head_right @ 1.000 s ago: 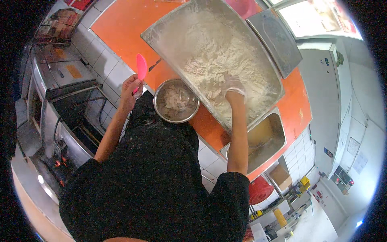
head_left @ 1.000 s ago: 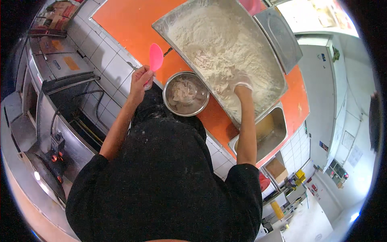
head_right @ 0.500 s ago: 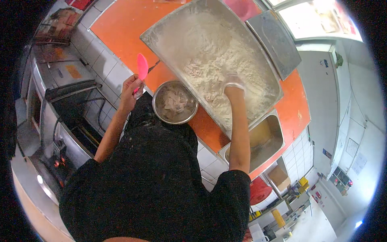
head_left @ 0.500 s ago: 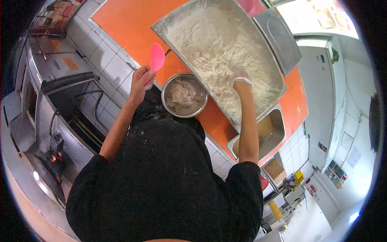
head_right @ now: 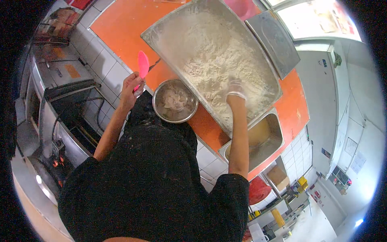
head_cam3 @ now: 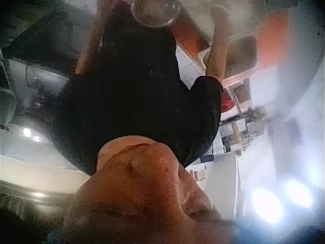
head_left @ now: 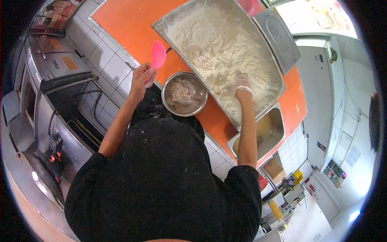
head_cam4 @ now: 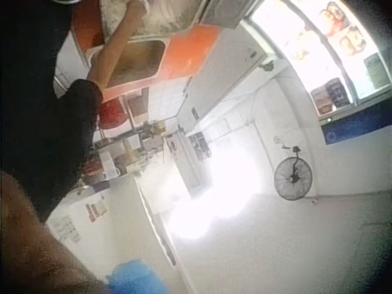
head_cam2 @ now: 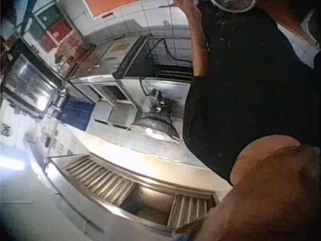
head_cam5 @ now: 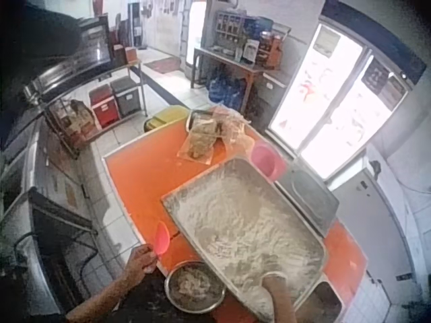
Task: The person dredges pieces of chicken in flour by hand, places them in a bowl, and stirs the chicken with a pink spoon.
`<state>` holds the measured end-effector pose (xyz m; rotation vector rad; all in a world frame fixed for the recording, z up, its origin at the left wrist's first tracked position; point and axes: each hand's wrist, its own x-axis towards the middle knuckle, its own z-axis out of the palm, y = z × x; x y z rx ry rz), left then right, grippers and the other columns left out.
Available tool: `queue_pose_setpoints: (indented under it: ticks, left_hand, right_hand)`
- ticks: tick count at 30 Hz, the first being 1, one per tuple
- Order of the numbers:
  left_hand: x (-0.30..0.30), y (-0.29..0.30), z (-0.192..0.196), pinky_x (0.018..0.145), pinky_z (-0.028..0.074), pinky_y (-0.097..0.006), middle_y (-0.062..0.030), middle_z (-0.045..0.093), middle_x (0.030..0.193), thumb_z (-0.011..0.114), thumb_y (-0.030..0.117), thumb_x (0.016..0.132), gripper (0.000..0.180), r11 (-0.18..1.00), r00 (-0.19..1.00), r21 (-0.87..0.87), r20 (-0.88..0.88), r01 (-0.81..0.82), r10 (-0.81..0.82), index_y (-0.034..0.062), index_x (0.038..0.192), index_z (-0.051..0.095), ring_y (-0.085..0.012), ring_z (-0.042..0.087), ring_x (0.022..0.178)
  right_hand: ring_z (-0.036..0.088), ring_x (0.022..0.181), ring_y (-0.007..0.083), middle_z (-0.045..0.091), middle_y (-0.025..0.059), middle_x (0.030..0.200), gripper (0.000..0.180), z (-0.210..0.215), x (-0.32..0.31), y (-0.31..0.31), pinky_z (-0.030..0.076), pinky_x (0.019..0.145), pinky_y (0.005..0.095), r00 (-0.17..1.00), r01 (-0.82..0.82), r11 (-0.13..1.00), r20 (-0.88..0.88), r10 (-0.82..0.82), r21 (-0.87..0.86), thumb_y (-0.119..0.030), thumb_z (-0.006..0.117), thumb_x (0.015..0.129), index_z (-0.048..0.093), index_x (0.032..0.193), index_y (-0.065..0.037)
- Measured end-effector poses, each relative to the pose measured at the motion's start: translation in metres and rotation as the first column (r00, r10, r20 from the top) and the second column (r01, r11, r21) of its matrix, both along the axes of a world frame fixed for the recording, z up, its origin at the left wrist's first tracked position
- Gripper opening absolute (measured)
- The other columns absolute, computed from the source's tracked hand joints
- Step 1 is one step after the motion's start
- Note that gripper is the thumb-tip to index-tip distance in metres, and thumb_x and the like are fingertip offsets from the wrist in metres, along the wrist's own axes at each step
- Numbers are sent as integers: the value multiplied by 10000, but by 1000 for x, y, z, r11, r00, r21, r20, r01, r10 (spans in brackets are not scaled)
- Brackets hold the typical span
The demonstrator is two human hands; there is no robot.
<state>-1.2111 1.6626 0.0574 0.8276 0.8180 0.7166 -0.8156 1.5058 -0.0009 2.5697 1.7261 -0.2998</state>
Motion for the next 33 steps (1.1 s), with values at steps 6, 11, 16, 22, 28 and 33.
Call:
queue_pose_setpoints:
  ticks: [6,11,16,22,28,33]
  left_hand:
    - [-1,-2,1,412,200,-206,57,408,540,566,216,932,198,999,1000,42,-4,-2,2,39,846,583,-20,316,436]
    - [-11,1,0,414,198,-207,54,408,543,566,220,931,206,998,1000,62,-2,-26,26,36,840,582,-20,316,439]
    - [-5,0,-1,415,201,-207,54,408,549,569,225,929,210,999,1000,33,-12,10,-10,38,834,582,-21,313,439]
    - [1,3,2,418,212,-206,51,409,551,567,228,930,208,998,1000,61,-18,-20,21,42,838,584,-23,314,439]
    - [-1,5,1,419,217,-206,50,410,552,562,221,931,201,998,1000,61,-2,25,-25,41,843,584,-29,312,435]
    - [-9,5,0,414,222,-201,48,419,557,557,215,936,194,999,1000,54,1,6,-6,38,860,580,-24,320,433]
  right_hand:
    - [572,1086,374,611,216,1153,419,7,7,-6,466,926,423,1000,11,988,9,-10,-152,-284,652,809,621,1148,-38]
    - [657,799,295,676,166,872,324,83,5,5,508,751,381,903,394,914,-227,-366,94,-278,620,855,653,1068,-36]
    - [629,777,150,682,104,925,361,143,7,-9,496,676,278,736,573,814,-501,-456,101,-229,682,838,631,1143,-44]
    - [641,796,139,673,78,984,354,215,-31,-35,528,675,281,652,634,736,-675,-346,236,-160,741,799,632,1120,-58]
    - [656,873,201,658,119,1035,328,214,-103,-35,542,737,356,649,359,921,-749,-134,147,-196,725,803,622,1089,-74]
    - [645,956,246,650,132,1053,360,188,-154,4,511,819,365,792,138,990,-599,-120,-16,-271,666,823,622,1131,-90]
